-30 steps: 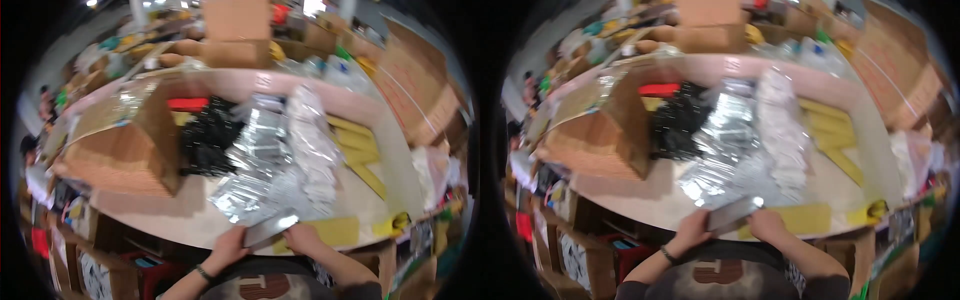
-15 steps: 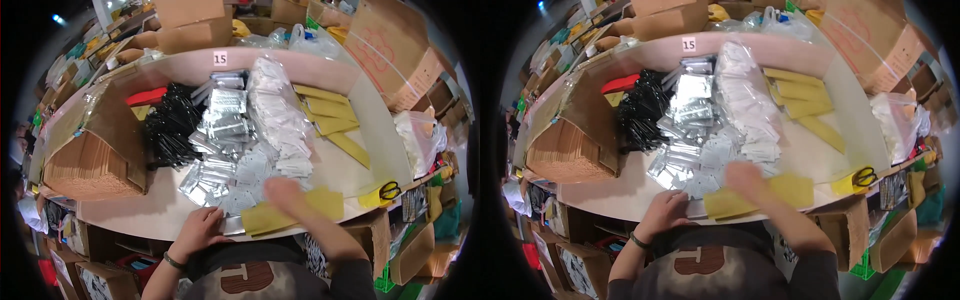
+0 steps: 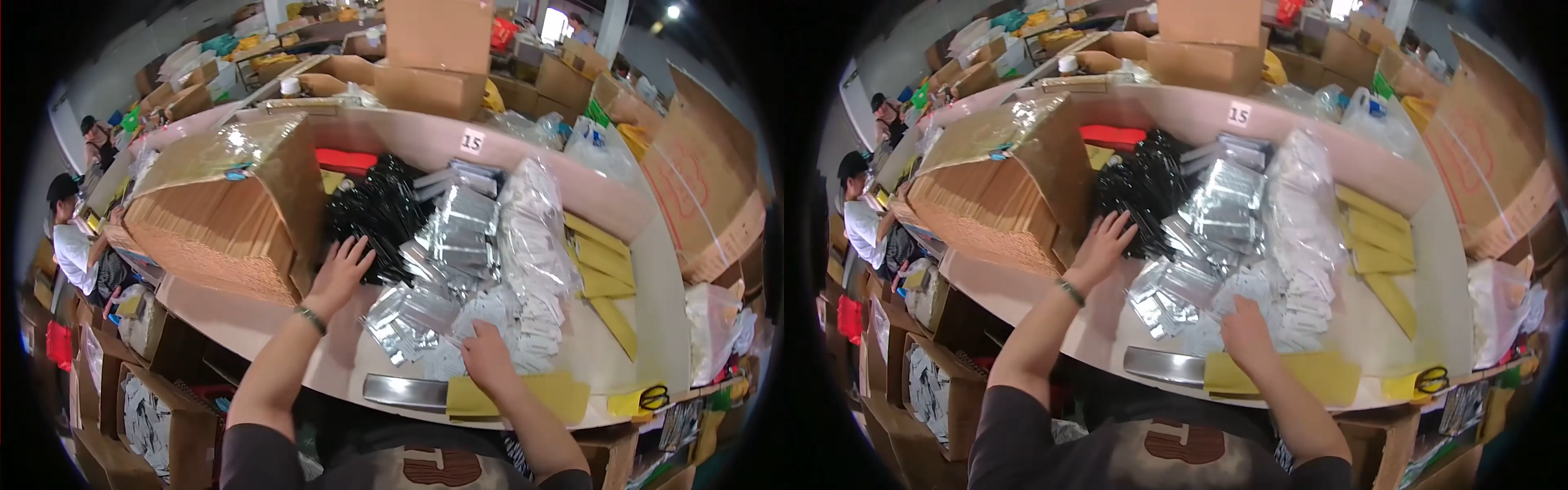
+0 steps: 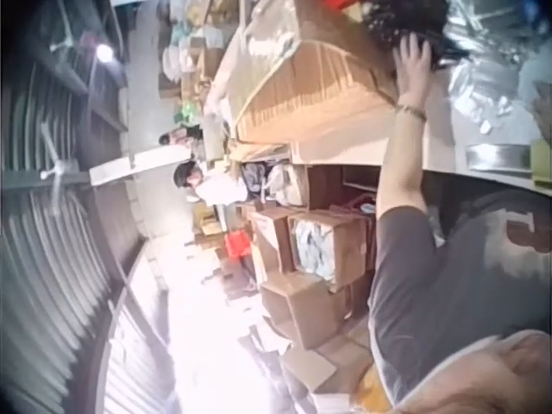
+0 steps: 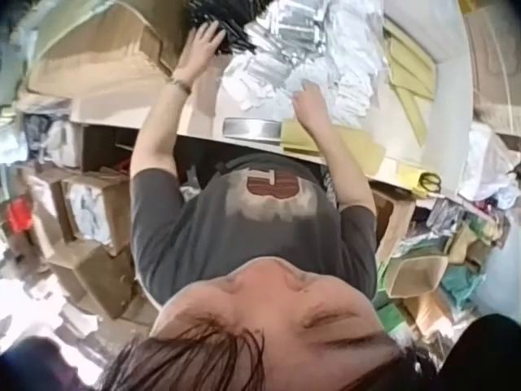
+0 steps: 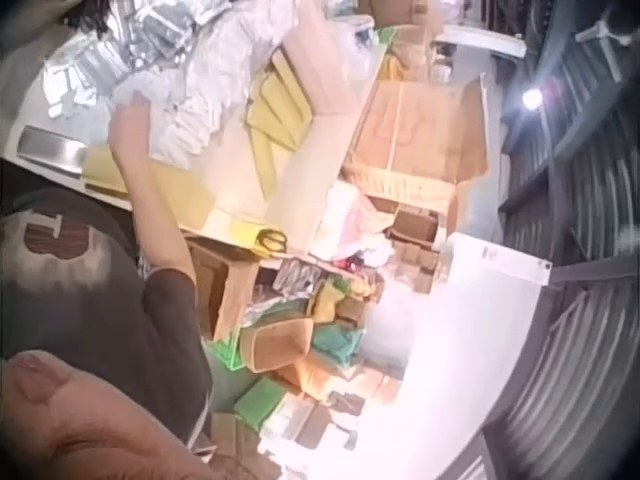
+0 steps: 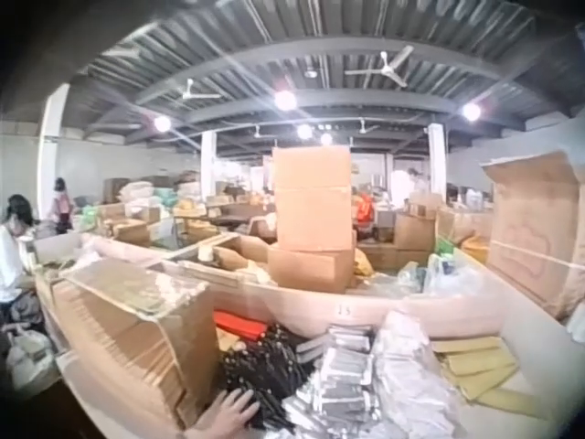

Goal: Packaging small silver and black packets into yellow envelopes at a warehouse workstation.

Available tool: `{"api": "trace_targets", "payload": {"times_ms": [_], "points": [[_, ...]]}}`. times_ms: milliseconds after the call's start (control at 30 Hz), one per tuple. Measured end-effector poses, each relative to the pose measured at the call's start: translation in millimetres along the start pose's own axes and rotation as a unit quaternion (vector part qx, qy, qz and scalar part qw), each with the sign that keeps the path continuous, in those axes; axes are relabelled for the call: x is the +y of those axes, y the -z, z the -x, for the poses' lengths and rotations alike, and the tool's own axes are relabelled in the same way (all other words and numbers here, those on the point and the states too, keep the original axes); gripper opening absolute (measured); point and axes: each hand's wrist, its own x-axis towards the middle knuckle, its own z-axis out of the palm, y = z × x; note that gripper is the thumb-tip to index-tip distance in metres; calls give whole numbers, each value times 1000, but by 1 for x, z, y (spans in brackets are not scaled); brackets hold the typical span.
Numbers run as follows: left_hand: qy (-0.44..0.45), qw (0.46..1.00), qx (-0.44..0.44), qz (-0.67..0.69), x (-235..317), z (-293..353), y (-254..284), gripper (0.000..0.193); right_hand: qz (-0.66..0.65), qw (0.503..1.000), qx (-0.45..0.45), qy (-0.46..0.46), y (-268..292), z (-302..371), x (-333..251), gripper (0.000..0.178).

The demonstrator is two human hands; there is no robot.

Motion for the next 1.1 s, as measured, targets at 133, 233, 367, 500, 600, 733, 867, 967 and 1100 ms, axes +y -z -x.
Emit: {"api": "trace_targets", "payload": {"times_ms": [133, 233, 367, 500, 600, 733, 867, 967, 1100], "points": [[19, 999, 15, 26, -1, -26, -17, 37, 83, 996, -14, -37, -16, -1, 3, 12], [-72, 995, -64, 5, 4, -32, 1, 24, 41, 999, 8, -12, -3, -3, 3, 12], [-157, 976, -139, 65, 15, -20, 13, 13, -83, 991, 104, 16, 18, -37, -7, 19], [-202, 962, -156, 94, 16, -4, 9, 11, -99, 989, 99, -37, 29, -106, 11, 22], [-234, 954, -129, 134, 14, -3, 12, 13, 40, 988, 115, 91, 25, -137, 51, 18], [-213, 959, -161, 91, 12, 8, 17, 12, 108, 987, 106, 62, -12, -128, 53, 7], [-197, 963, -144, 118, 3, 26, 3, 11, 59, 981, 73, 173, 11, -114, 34, 14], [-157, 972, -78, 155, -3, 17, 5, 17, -24, 977, 191, 89, 31, -105, 3, 6], [32, 969, 40, 240, 23, -5, 82, 17, -163, 978, 129, -12, 43, -78, -38, 9]]}}
